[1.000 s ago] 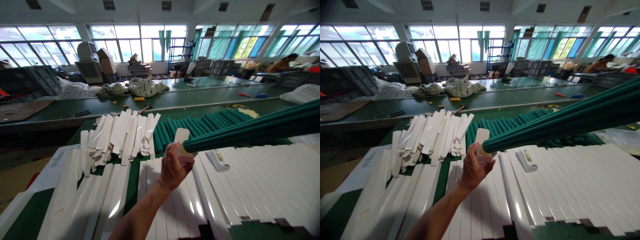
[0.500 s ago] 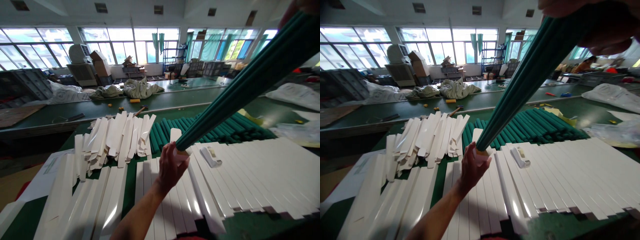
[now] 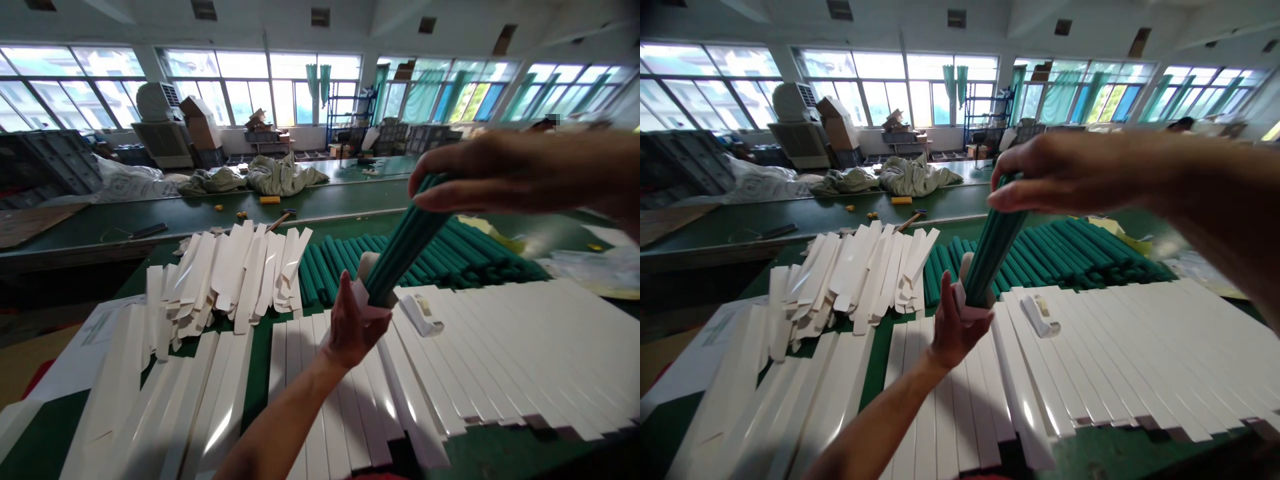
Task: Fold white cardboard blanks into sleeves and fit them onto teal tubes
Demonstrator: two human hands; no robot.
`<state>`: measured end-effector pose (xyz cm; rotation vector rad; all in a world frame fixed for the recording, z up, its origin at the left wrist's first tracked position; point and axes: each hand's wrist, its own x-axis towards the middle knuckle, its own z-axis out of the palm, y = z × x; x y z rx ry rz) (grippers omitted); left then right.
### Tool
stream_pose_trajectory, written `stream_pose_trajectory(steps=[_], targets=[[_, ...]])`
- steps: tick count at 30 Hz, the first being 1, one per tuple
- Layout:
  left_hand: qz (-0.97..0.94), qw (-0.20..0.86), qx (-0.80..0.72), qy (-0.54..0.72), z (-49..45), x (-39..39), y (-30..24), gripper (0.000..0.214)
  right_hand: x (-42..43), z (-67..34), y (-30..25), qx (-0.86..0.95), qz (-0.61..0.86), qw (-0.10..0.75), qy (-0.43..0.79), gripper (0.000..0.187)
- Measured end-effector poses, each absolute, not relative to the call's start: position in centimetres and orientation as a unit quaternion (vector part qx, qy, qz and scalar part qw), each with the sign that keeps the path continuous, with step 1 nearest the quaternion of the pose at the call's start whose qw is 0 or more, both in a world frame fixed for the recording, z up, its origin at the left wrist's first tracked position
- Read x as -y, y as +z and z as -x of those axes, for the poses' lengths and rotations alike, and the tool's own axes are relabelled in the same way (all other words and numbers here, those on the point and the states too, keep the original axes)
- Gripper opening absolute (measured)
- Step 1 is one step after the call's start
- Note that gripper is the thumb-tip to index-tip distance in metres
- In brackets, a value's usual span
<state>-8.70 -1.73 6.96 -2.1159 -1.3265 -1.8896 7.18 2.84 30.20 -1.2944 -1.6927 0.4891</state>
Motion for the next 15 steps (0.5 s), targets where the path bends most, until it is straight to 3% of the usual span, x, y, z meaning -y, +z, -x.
stream_pose_trajectory(steps=[2, 3, 5, 8, 12, 15], targets=[[0.677, 0.025, 0.415, -0.607, 8.6, 0.5, 7.4, 0.105, -2.7, -5.4, 30.6, 0.829, 0.482, 0.242, 0.151, 0.063], [0.680, 0.041, 0.405, -0.609, 8.7, -0.1, 7.5, 0.105, -2.6, -4.6, 29.9, 0.866, 0.460, 0.168, 0.102, 0.066], [0.690, 0.063, 0.381, -0.612, 9.0, -0.9, 7.1, 0.101, -2.3, -3.6, 26.9, 0.875, 0.467, 0.127, 0.027, 0.084], [0.679, 0.027, 0.392, -0.620, 9.6, -1.4, 5.9, 0.094, -2.6, -4.0, 21.0, 0.856, 0.477, 0.187, 0.076, 0.084], [0.664, -0.006, 0.415, -0.622, 10.3, -1.4, 5.1, 0.095, -3.1, -4.8, 14.5, 0.728, 0.464, 0.390, 0.321, 0.065], [0.679, 0.019, 0.391, -0.622, 10.6, -1.6, 5.4, 0.087, -2.6, -2.8, 10.8, 0.607, 0.398, 0.493, 0.479, 0.055]])
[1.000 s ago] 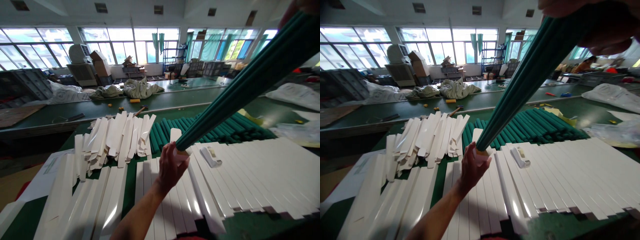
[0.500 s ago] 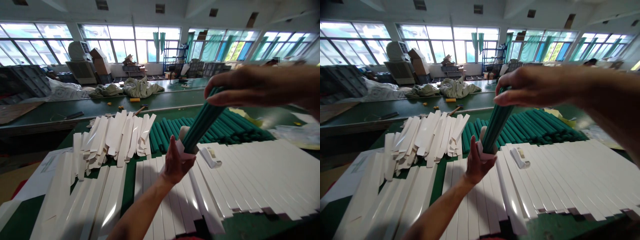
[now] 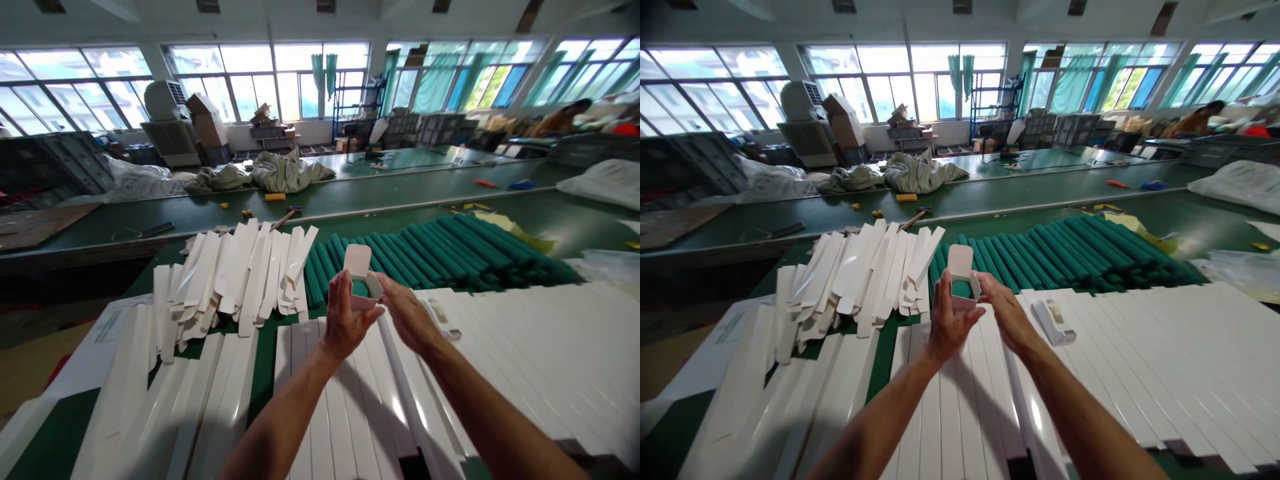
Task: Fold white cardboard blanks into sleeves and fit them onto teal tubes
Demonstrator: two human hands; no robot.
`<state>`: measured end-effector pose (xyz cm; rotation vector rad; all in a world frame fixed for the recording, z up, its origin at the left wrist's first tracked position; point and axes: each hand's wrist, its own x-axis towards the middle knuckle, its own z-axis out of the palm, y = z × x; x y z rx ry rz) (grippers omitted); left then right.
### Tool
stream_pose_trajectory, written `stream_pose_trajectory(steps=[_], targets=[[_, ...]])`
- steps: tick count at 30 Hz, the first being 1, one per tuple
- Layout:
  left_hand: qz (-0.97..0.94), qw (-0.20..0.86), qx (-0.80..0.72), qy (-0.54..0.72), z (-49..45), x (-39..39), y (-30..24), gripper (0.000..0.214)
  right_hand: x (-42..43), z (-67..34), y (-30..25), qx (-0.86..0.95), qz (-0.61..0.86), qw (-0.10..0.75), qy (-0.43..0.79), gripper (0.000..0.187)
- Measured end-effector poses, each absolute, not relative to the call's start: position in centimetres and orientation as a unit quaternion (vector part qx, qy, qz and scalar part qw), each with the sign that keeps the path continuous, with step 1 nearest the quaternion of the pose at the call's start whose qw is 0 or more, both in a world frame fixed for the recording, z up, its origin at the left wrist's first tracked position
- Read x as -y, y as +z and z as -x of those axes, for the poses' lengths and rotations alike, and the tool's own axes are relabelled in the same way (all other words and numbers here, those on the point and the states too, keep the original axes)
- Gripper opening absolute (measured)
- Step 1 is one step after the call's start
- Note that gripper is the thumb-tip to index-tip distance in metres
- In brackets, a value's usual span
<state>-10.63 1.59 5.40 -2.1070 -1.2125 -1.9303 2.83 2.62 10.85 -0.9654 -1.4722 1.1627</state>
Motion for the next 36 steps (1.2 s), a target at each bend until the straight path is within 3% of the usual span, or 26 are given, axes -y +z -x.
stream_pose_trajectory(steps=[3, 6, 11, 14, 17, 21, 25, 29, 33, 36], targets=[[0.689, 0.017, 0.372, -0.622, 11.1, -1.5, 6.3, 0.069, -2.0, 0.3, 8.8, 0.516, 0.372, 0.575, 0.515, 0.049], [0.667, -0.062, 0.385, -0.634, 11.5, -1.0, 7.8, 0.051, -2.1, 2.4, 8.8, 0.458, 0.377, 0.638, 0.491, 0.043], [0.587, -0.197, 0.409, -0.670, 11.4, -0.6, 9.9, 0.029, -2.8, 3.0, 10.7, 0.443, 0.322, 0.651, 0.526, 0.020], [0.546, -0.259, 0.358, -0.712, 11.1, -0.8, 10.0, 0.034, -3.2, 3.1, 11.2, 0.443, 0.324, 0.665, 0.506, 0.023], [0.559, -0.262, 0.364, -0.697, 11.3, -0.9, 9.8, 0.037, -3.2, 3.5, 10.9, 0.445, 0.321, 0.700, 0.456, 0.011], [0.644, -0.148, 0.385, -0.645, 12.5, -0.6, 9.7, 0.036, -2.9, 3.6, 10.2, 0.499, 0.279, 0.731, 0.372, 0.022], [0.735, -0.044, 0.348, -0.581, 14.2, -0.5, 10.0, 0.046, -2.1, 3.2, 8.6, 0.500, 0.251, 0.728, 0.396, 0.034], [0.785, -0.015, 0.318, -0.531, 15.6, -0.7, 11.0, 0.043, -1.5, 2.4, 6.4, 0.574, 0.262, 0.676, 0.381, 0.049], [0.802, -0.012, 0.332, -0.496, 16.6, -0.7, 11.8, 0.048, -1.1, 2.5, 5.7, 0.704, 0.298, 0.598, 0.239, 0.074], [0.813, -0.012, 0.350, -0.465, 17.1, -0.8, 12.3, 0.049, -1.2, 3.2, 5.7, 0.691, 0.383, 0.591, 0.165, 0.078]])
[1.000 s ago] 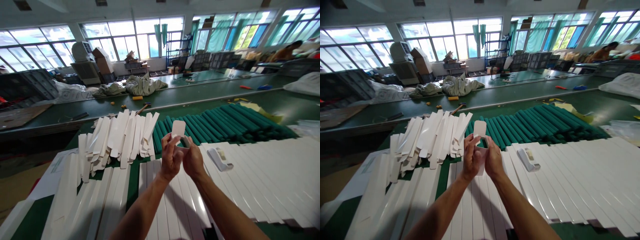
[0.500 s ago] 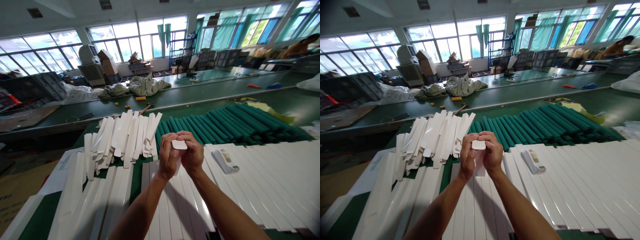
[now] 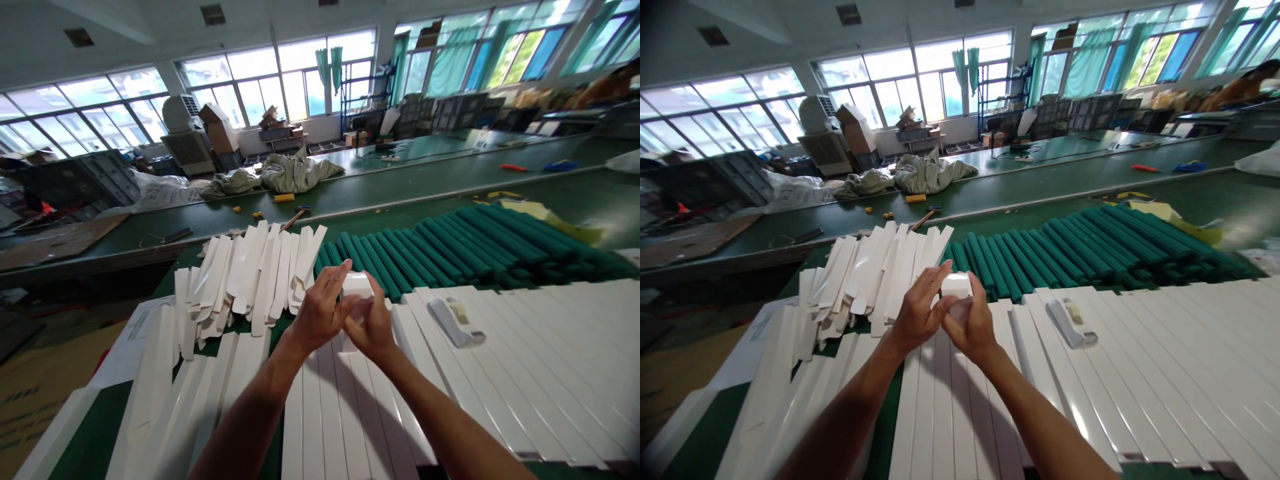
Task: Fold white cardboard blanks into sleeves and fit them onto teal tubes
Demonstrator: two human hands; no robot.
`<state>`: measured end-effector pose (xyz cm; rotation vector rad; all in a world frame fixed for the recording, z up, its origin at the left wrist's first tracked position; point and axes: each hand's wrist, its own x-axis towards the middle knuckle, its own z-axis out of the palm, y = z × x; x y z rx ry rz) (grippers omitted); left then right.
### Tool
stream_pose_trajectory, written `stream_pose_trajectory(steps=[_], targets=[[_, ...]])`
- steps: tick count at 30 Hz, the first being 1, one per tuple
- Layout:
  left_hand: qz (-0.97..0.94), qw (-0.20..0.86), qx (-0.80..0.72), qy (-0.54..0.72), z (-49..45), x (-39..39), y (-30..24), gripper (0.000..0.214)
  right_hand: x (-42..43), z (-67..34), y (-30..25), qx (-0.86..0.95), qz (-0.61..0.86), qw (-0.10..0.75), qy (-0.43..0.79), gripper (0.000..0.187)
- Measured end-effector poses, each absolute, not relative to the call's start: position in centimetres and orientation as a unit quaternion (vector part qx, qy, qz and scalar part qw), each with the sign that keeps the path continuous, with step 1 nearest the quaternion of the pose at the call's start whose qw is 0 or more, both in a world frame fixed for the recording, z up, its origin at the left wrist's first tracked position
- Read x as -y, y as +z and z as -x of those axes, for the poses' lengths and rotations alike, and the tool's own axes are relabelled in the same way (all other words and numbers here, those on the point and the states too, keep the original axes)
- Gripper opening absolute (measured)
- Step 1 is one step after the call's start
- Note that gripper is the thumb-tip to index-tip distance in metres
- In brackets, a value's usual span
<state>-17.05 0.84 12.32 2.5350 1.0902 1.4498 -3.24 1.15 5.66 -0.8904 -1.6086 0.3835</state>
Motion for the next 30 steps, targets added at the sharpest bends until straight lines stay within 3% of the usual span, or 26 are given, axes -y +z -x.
stream_pose_trajectory(steps=[5, 13, 21, 25, 30], targets=[[-0.827, 0.018, -0.365, 0.428, 17.5, -1.1, 13.5, 0.040, -1.4, 4.0, 5.4, 0.691, 0.426, 0.570, 0.130, 0.068], [-0.864, 0.086, -0.345, 0.356, 18.2, -1.0, 15.3, 0.036, -1.6, 3.8, 5.6, 0.710, 0.408, 0.561, 0.120, 0.069], [-0.882, 0.079, -0.376, 0.274, 18.3, -0.8, 16.8, 0.033, -2.2, 4.0, 5.4, 0.721, 0.366, 0.581, 0.098, 0.071], [-0.883, 0.049, -0.409, 0.226, 18.3, -0.5, 17.3, 0.034, -2.2, 4.0, 5.6, 0.733, 0.358, 0.569, 0.106, 0.071], [-0.904, -0.041, -0.346, 0.249, 17.6, -0.2, 16.6, 0.036, -2.2, 4.0, 5.4, 0.728, 0.370, 0.560, 0.139, 0.073]])
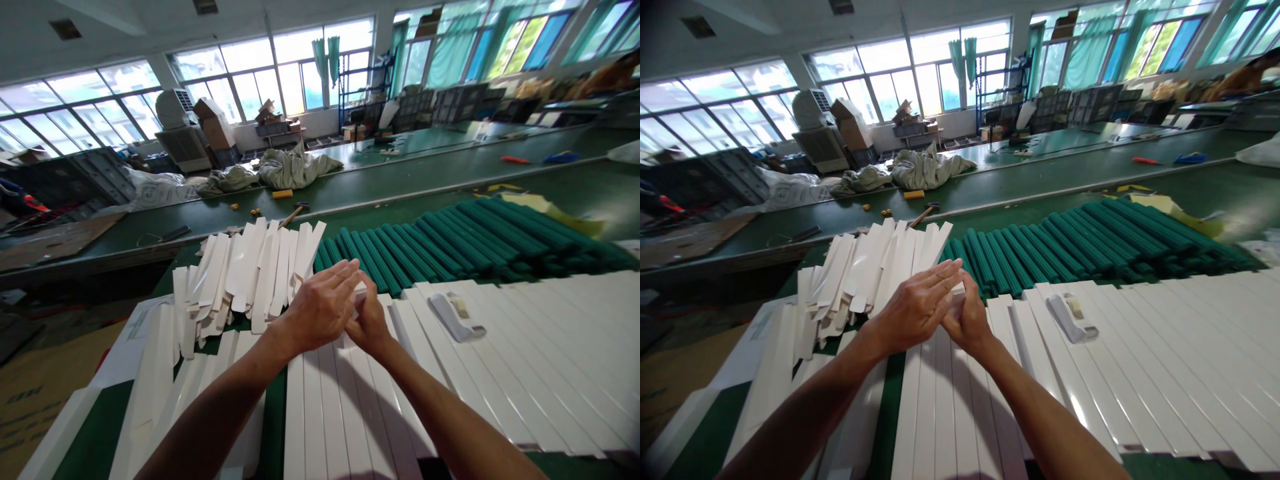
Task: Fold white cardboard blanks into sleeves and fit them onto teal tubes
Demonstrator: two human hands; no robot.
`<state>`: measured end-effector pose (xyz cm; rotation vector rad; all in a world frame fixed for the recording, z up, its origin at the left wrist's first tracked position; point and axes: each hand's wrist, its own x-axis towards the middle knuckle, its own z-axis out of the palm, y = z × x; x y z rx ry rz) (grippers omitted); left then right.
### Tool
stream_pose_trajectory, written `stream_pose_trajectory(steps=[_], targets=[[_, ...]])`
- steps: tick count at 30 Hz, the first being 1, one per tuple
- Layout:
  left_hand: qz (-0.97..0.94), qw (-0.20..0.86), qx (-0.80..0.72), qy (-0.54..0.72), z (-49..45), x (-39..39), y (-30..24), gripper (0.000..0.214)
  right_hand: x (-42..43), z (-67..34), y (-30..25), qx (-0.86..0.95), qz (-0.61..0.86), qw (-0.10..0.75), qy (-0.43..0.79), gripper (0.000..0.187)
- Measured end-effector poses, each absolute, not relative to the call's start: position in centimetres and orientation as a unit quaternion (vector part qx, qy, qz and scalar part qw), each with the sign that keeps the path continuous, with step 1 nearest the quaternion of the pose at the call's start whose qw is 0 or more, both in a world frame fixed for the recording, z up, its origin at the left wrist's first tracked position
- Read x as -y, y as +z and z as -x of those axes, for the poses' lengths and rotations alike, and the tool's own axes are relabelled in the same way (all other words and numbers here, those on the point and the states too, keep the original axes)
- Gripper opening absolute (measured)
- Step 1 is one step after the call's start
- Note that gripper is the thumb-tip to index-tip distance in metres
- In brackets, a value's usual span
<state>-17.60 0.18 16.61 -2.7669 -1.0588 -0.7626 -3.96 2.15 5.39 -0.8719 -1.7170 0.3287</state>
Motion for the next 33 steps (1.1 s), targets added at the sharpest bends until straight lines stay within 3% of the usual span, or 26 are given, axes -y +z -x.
stream_pose_trajectory(steps=[4, 9, 13, 18, 21, 25, 29, 31, 33], targets=[[0.902, 0.067, 0.336, -0.262, 17.4, -0.5, 15.8, 0.039, -2.5, 4.0, 5.2, 0.734, 0.359, 0.564, 0.125, 0.069], [0.897, 0.024, 0.334, -0.290, 17.1, -0.8, 14.8, 0.038, -2.8, 4.1, 5.3, 0.729, 0.342, 0.583, 0.109, 0.057], [0.870, 0.025, 0.370, -0.325, 16.2, -0.7, 13.6, 0.041, -2.8, 3.8, 5.1, 0.731, 0.344, 0.572, 0.138, 0.063], [0.885, 0.071, 0.368, -0.277, 16.2, -0.4, 13.9, 0.043, -2.7, 3.0, 5.1, 0.737, 0.329, 0.573, 0.143, 0.066], [0.888, 0.041, 0.363, -0.281, 16.9, -0.5, 14.5, 0.041, -2.8, 3.0, 5.4, 0.753, 0.320, 0.554, 0.153, 0.066], [0.850, -0.048, 0.346, -0.393, 17.3, -0.8, 13.6, 0.033, -2.8, 3.7, 5.9, 0.766, 0.301, 0.543, 0.164, 0.067], [0.794, -0.060, 0.356, -0.489, 17.2, -0.8, 11.8, 0.029, -2.7, 2.5, 6.2, 0.821, 0.244, 0.493, 0.153, 0.071], [0.785, -0.048, 0.362, -0.500, 17.3, -0.8, 11.1, 0.032, -2.8, -0.2, 5.4, 0.830, 0.273, 0.464, 0.146, 0.066], [0.779, -0.026, 0.362, -0.510, 17.4, -0.7, 10.6, 0.037, -3.0, -4.7, 3.7, 0.756, 0.413, 0.493, 0.120, 0.052]])
